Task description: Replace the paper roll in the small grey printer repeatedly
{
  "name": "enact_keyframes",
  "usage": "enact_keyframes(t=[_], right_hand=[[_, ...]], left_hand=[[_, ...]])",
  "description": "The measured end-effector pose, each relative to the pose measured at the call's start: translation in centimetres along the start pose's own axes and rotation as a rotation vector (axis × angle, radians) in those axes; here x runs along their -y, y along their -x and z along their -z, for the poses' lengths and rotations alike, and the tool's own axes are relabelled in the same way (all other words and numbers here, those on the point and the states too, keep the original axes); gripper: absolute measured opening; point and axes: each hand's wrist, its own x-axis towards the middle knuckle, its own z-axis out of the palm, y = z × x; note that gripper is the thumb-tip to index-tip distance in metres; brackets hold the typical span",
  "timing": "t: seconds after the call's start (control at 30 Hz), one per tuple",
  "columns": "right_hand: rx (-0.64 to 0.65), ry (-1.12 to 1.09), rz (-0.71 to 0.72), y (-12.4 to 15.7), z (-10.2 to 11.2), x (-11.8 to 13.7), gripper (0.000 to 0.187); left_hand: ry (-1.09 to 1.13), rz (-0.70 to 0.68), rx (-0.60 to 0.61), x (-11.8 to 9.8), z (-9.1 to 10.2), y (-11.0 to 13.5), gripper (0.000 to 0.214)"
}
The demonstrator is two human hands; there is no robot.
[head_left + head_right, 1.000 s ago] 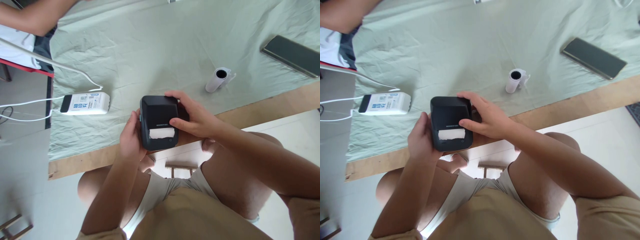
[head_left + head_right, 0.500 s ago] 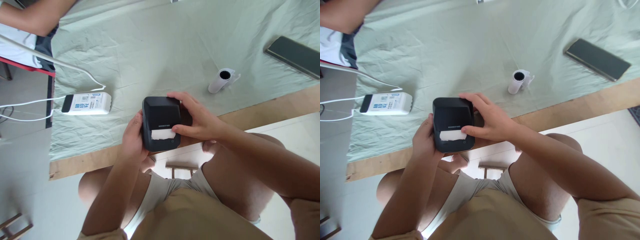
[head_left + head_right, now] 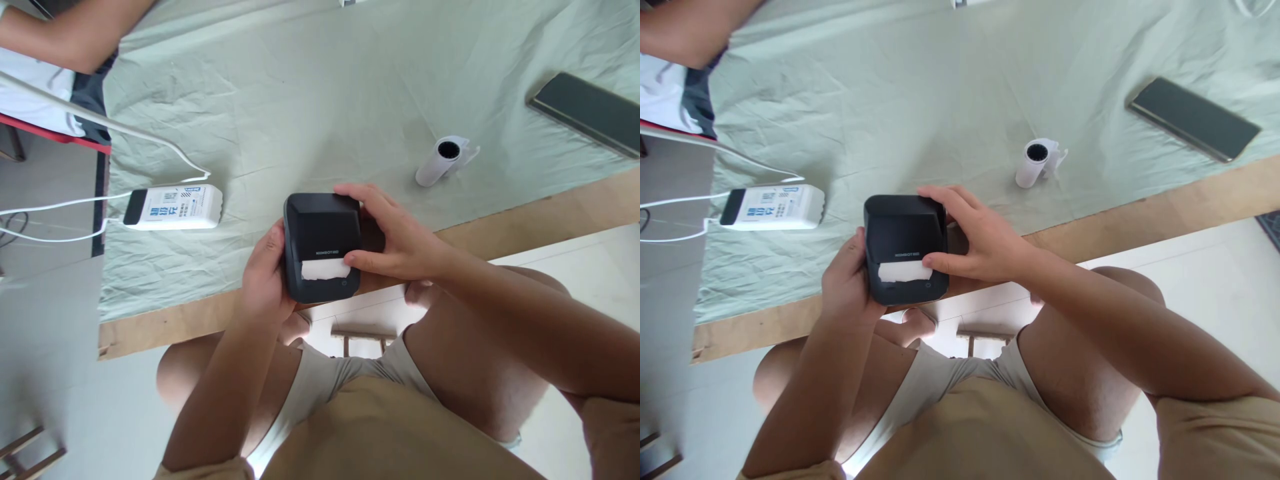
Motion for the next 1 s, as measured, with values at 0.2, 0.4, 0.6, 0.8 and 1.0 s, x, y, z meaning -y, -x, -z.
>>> enact_keyframes(t=[0.2, 0.4, 0.6, 0.8, 1.0], right_hand=[[-0.136, 0.26, 0.079, 0.1, 1.1, 0.6, 0.073], [-0.345, 0.216, 0.002, -0.5, 1.1, 2.9, 0.031], [-0.554, 0.17, 0.07, -1.5, 0.1, 2.9, 0.016], [-0.279, 0.586, 0.052, -2.4, 0.0, 4.4, 0.013], [-0.006, 0.68, -0.104, -3.0, 0.5, 5.7, 0.014]], left_hand=[[-0.022, -0.015, 0.011, -0.1, 0.1, 0.0, 0.027], [0.027, 0.028, 0.014, 0.1, 0.1, 0.0, 0.027], [0.037, 0.023, 0.011, 0.0, -0.1, -0.1, 0.026], [0.007, 0.009, -0.016, -0.3, -0.5, -0.1, 0.029], [-0.034, 0.012, -0.062, -0.1, -0.5, 0.2, 0.033]])
